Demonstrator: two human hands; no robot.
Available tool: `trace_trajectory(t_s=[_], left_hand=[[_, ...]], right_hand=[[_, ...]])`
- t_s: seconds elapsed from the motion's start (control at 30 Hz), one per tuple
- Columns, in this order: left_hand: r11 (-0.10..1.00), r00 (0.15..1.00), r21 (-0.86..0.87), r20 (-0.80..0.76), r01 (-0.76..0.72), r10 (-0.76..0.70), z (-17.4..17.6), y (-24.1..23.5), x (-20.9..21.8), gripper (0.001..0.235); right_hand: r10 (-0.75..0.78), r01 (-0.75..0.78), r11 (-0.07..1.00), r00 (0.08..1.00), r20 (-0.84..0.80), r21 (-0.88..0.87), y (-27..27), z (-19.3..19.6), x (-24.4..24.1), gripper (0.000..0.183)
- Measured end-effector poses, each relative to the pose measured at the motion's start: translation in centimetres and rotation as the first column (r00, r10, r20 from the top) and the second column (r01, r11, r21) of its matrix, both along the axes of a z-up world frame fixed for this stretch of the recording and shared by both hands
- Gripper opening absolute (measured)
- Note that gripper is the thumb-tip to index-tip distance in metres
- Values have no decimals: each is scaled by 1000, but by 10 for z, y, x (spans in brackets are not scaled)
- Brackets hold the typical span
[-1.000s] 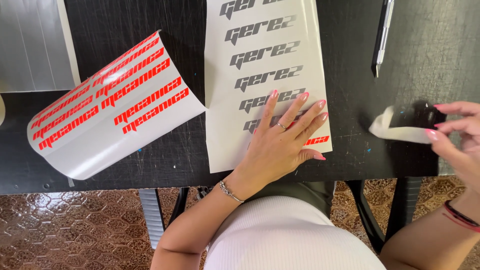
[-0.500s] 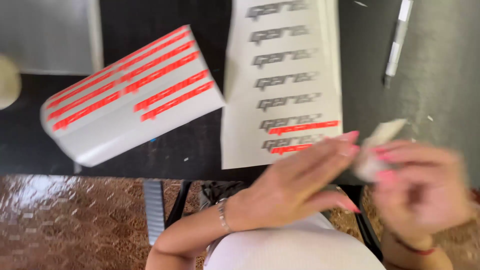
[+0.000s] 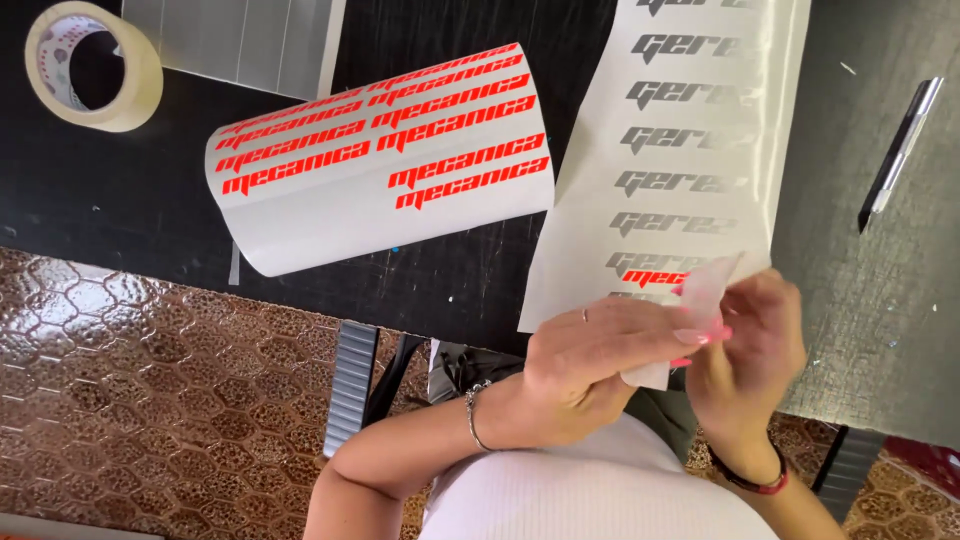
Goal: Applying small red text stickers onto a larger sheet of logos and using a craft knife to assist with peeling and placement.
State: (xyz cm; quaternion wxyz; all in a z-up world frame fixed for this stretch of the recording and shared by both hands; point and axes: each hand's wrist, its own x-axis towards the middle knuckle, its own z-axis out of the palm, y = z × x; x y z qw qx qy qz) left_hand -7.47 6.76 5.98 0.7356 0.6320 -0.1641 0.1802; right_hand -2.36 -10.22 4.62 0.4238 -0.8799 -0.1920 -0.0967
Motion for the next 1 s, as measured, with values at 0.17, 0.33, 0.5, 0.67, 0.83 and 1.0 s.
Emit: trace_trajectory(t_s=[0.17, 0.33, 0.5, 0.67, 0.83, 1.0], left_hand=[[958, 984, 232, 84, -172, 156, -16, 1, -4, 41], [959, 969, 147, -20, -242, 248, -7, 13, -8, 19], [931, 933, 184, -121, -315, 340, -7, 15, -8, 47], [897, 790, 209, -424, -389, 442, 5, 12, -1, 19], [855, 754, -157, -567, -494, 332, -1, 11, 16, 41], [867, 680, -43, -639, -497, 359, 5, 18, 26, 42]], right_hand=[[140, 154, 856, 849, -509, 493, 45, 26, 0, 36], [314, -167, 831, 929, -198, 531, 32, -9, -10, 57], [477, -204, 707, 844, -244, 677, 20, -38, -21, 63], [222, -20, 831, 928, -299, 556, 29, -24, -8, 31], [285, -161, 809, 949, -138, 565, 18, -28, 2, 35], [469, -422, 771, 883, 22, 477, 5, -20, 10, 45]])
